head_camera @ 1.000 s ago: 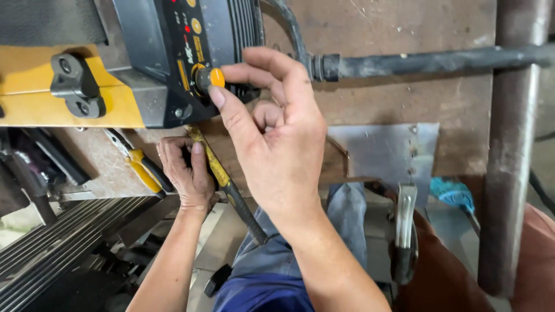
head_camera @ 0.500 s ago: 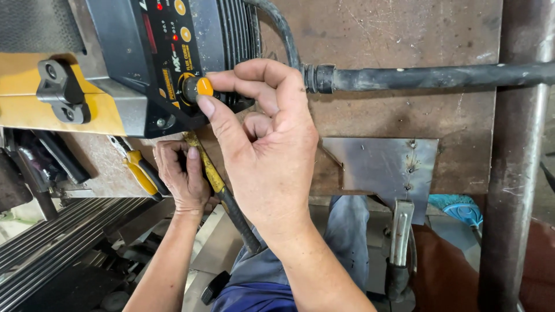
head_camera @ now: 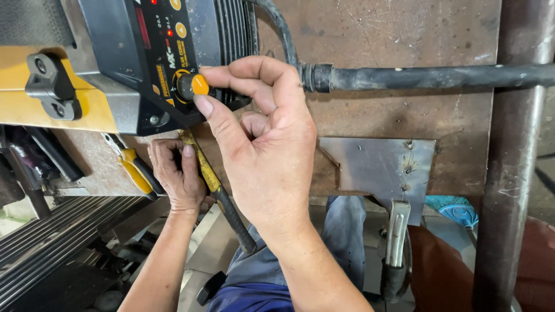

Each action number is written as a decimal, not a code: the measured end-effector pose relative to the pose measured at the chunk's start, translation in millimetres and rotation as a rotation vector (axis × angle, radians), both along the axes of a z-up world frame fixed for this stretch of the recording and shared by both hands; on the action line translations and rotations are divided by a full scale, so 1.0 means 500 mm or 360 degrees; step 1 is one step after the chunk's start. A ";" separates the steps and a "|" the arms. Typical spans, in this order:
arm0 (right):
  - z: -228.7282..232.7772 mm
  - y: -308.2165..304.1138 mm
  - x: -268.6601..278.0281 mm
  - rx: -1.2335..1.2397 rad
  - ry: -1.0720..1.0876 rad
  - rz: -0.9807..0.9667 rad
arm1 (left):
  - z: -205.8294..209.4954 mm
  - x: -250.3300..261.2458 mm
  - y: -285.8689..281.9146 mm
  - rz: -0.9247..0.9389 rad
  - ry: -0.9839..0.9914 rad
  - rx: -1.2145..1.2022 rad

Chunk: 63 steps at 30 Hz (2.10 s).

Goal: The person adjusts a welding machine, then uses a welding torch to tack and weld a small metal piece to a larger metal sheet on a workbench. They reposition the piece and continue welding along its edge.

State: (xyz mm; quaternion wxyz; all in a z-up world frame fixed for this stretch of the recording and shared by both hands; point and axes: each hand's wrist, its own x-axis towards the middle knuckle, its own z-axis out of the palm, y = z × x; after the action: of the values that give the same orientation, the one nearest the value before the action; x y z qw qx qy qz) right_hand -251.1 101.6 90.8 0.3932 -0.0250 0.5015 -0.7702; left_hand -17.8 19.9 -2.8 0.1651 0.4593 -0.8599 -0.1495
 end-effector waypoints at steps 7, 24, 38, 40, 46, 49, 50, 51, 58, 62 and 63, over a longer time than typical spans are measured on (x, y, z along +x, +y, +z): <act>0.002 0.002 -0.005 -0.0029 -0.0039 0.0024 | 0.000 -0.002 0.002 0.0012 -0.0006 0.0009; -0.001 0.000 0.013 -0.0120 -0.0185 -0.0076 | -0.005 -0.002 0.002 0.0007 -0.0050 -0.0045; 0.005 -0.001 -0.002 -0.0115 -0.0246 -0.0021 | -0.002 -0.011 0.007 0.0010 -0.0016 -0.0026; 0.003 0.000 -0.001 -0.0122 -0.0244 -0.0020 | -0.001 -0.011 0.007 0.0009 -0.0011 -0.0022; 0.001 0.002 -0.003 -0.0131 -0.0253 0.0007 | -0.007 -0.005 0.005 0.0013 -0.0031 -0.0044; -0.002 0.003 0.000 -0.0158 -0.0261 0.0000 | -0.006 -0.004 0.006 0.0024 -0.0031 -0.0026; -0.003 0.003 0.001 -0.0165 -0.0256 -0.0006 | -0.006 -0.003 0.005 0.0021 -0.0038 -0.0031; -0.004 0.002 0.001 -0.0173 -0.0251 -0.0011 | -0.006 -0.003 0.004 0.0019 -0.0045 -0.0037; 0.001 -0.004 0.001 -0.0116 -0.0247 -0.0036 | -0.004 -0.008 0.005 0.0028 -0.0059 -0.0033; 0.007 -0.006 -0.003 -0.0139 -0.0307 -0.0043 | -0.005 -0.005 0.003 0.0028 -0.0050 -0.0032; 0.008 -0.005 -0.005 -0.0154 -0.0326 -0.0046 | -0.007 -0.003 0.003 0.0035 -0.0064 -0.0033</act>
State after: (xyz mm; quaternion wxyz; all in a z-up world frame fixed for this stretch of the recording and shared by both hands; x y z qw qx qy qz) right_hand -253.4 99.1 94.7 0.4296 0.0422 0.4212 -0.7977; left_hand -19.3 21.4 -6.3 0.1541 0.4698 -0.8595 -0.1294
